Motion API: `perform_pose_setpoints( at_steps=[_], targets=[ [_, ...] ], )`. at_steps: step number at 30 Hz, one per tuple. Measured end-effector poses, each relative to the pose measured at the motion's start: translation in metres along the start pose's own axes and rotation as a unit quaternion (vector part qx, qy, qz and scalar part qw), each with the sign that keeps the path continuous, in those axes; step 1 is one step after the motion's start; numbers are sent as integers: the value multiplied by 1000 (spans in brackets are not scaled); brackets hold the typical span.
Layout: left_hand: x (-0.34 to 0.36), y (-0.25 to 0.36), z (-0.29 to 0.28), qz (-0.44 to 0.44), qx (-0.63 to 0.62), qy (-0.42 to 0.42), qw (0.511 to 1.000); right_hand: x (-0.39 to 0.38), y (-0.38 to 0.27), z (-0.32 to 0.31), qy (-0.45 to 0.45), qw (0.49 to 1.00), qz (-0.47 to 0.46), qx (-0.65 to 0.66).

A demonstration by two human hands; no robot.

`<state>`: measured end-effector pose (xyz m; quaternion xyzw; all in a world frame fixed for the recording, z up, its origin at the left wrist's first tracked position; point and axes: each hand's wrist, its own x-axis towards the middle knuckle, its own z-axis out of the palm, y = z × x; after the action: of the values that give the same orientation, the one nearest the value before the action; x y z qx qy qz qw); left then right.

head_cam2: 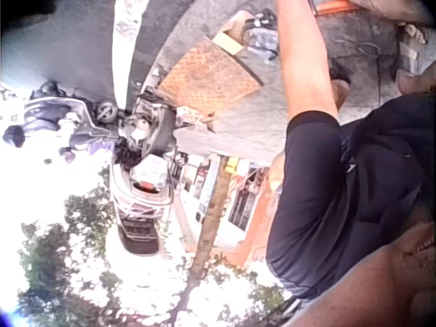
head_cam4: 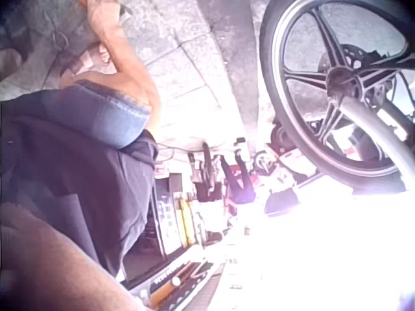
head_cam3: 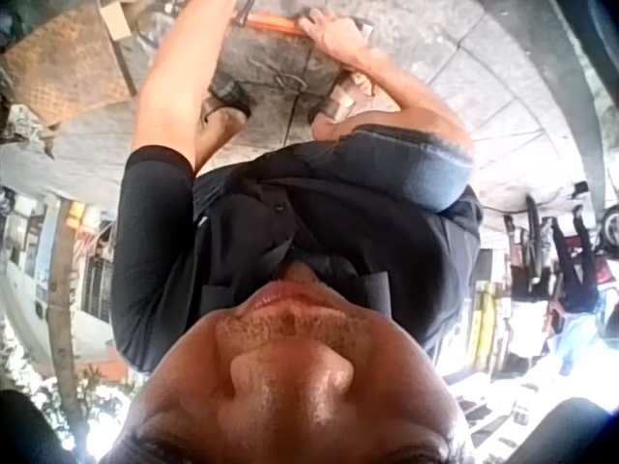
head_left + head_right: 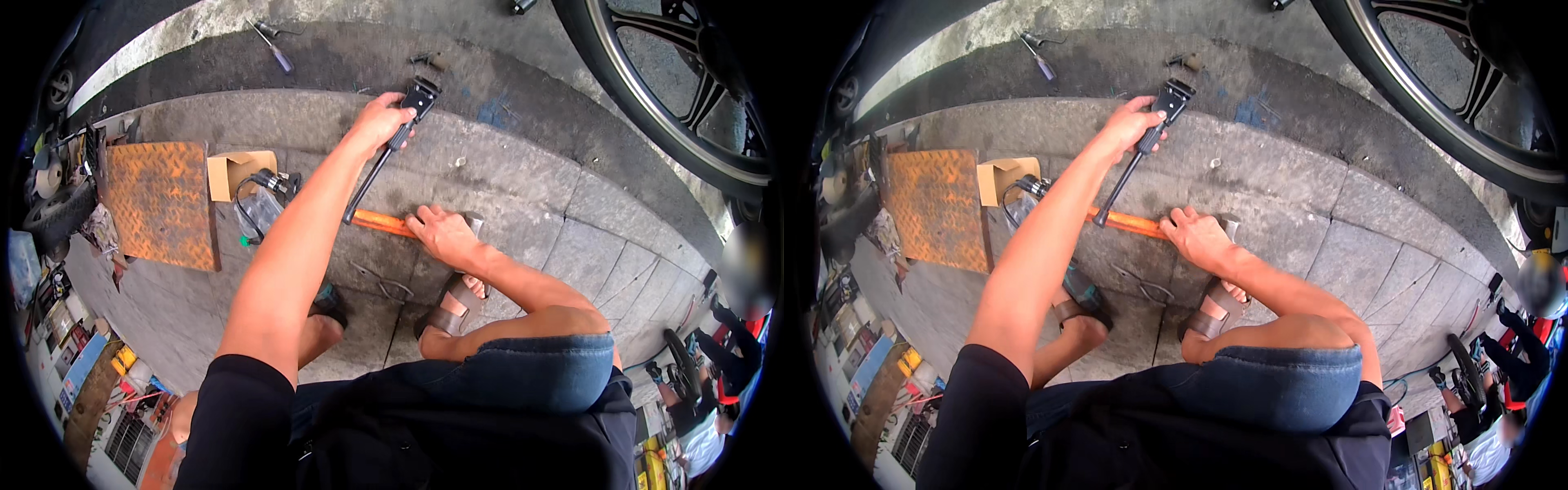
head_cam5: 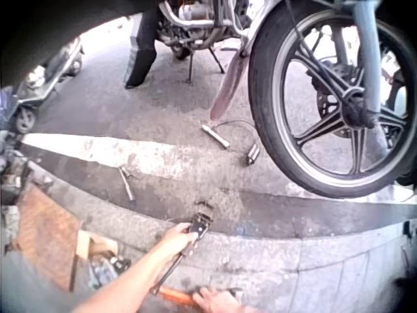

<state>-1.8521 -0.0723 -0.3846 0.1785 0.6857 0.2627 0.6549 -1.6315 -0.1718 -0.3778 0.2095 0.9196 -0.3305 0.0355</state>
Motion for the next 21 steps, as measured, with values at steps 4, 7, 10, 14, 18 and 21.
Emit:
perform_pose_setpoints(
  at_steps=[4,7,10,14,18,21],
  targets=[
    [2,-4,0,-1,-20,10,1000,-14,13,-45,-71,988,-133,43],
    [1,-7,-4,0,8,8,1000,-40,29,-105,-52,992,-109,46],
    [-4,-4,-14,-21,25,5,999,-73,60,-142,-13,977,87,192],
    [0,-3,-4,-17,3,7,1000,-133,104,-136,-88,758,247,597],
    [-1,-3,4,5,-37,13,999,-154,114,-135,-151,562,356,731],
    [-5,-7,0,-5,-19,24,1000,-142,73,-124,-121,567,434,690]
  ],
)
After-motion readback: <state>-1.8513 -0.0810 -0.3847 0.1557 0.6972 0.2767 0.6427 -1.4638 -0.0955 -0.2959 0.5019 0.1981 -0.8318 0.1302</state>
